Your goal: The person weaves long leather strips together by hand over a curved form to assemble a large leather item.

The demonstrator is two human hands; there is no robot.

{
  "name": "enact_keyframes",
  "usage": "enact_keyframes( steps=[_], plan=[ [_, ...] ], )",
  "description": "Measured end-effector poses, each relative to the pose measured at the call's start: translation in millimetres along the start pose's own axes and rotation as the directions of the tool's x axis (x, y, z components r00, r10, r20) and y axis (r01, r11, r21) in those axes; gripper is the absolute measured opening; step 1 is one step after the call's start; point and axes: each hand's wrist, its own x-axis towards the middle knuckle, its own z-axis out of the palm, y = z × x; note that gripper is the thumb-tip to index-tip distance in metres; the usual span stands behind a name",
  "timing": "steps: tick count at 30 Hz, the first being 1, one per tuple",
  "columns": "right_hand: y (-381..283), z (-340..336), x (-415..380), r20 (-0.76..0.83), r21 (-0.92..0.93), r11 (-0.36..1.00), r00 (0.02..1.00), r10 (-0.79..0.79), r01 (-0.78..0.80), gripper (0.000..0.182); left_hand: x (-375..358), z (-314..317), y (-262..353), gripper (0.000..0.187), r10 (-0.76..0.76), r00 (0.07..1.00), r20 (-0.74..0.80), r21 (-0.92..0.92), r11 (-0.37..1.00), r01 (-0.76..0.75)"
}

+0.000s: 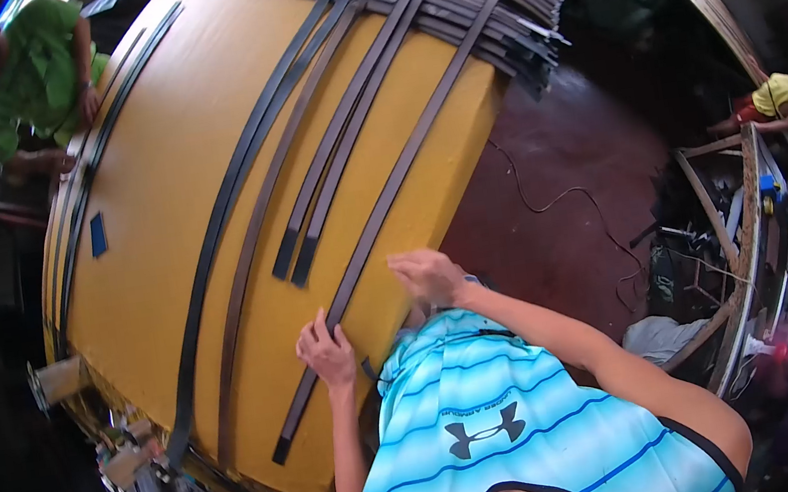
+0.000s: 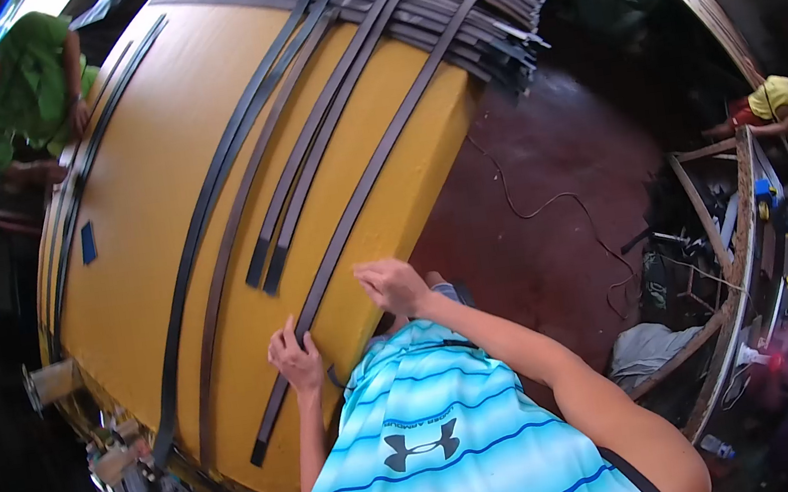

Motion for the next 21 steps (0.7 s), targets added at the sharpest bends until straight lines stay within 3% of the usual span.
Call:
enact_keyframes(
  steps=[1,3,4,5,7,8,10,11,12,13,14,17,21],
  plan=[
    [-6.1,3.6,-2.1,0.038,0.140,0.978,0.988,0.148,-0.152,0.027,5.7,-6.7,-2.6,0.033,-0.030,0.997,0.072,-0.058,0.998,0.035],
    [-14.5,-6.1,4.2,0.343,0.361,0.794,0.862,0.374,-0.489,0.028,20.9,-18.8,-12.3,0.024,-0.079,0.927,0.366,-0.274,0.943,0.189],
    [-22.8,-14.9,15.5,0.599,0.432,0.543,0.679,0.424,-0.720,0.033,26.0,-23.4,-10.2,0.020,-0.043,0.912,0.407,-0.362,0.910,0.204],
    [-30.5,-22.1,25.7,0.817,0.391,0.243,0.456,0.352,-0.888,0.038,31.1,-33.6,-5.4,0.016,-0.004,0.895,0.447,-0.442,0.869,0.224],
    [-27.1,-10.3,29.0,0.899,0.412,-0.041,0.400,0.178,-0.910,0.038,41.9,-55.6,14.4,0.010,-0.027,0.704,0.709,-0.565,0.576,0.591],
    [-29.2,-3.3,32.3,0.891,0.429,-0.037,0.416,0.179,-0.902,0.038,45.4,-71.9,26.9,0.009,-0.025,0.685,0.728,-0.544,0.588,0.599],
    [-27.0,3.1,45.0,0.814,0.576,-0.310,0.565,0.133,-0.757,0.035,50.6,-100.9,46.1,0.009,-0.048,0.649,0.759,-0.482,0.628,0.610],
    [-16.7,-2.6,55.2,0.809,0.582,-0.307,0.574,0.126,-0.753,0.035,50.8,-107.9,51.1,0.009,-0.072,0.632,0.772,-0.441,0.656,0.613],
    [-7.5,-8.8,65.1,0.762,0.647,-0.295,0.610,0.219,-0.703,0.034,45.4,-108.8,46.2,0.009,-0.078,0.636,0.768,-0.437,0.663,0.608],
    [3.6,-16.4,78.1,0.703,0.711,-0.273,0.640,0.310,-0.648,0.032,40.1,-108.0,36.0,0.009,-0.117,0.626,0.771,-0.427,0.634,0.645],
    [20.1,-31.0,89.4,0.669,0.743,-0.302,0.659,0.342,-0.597,0.030,36.1,-108.2,28.9,0.010,-0.152,0.613,0.775,-0.417,0.607,0.677],
    [78.2,-83.0,120.8,0.502,0.864,-0.216,0.755,0.422,-0.454,0.027,21.9,-113.7,22.3,0.009,-0.217,0.595,0.774,-0.393,0.571,0.720],
    [159.1,-155.0,169.4,0.335,0.939,-0.133,0.766,0.549,-0.316,0.026,-2.5,-112.9,-16.3,0.013,-0.286,0.541,0.791,-0.277,0.621,0.734]
  ],
)
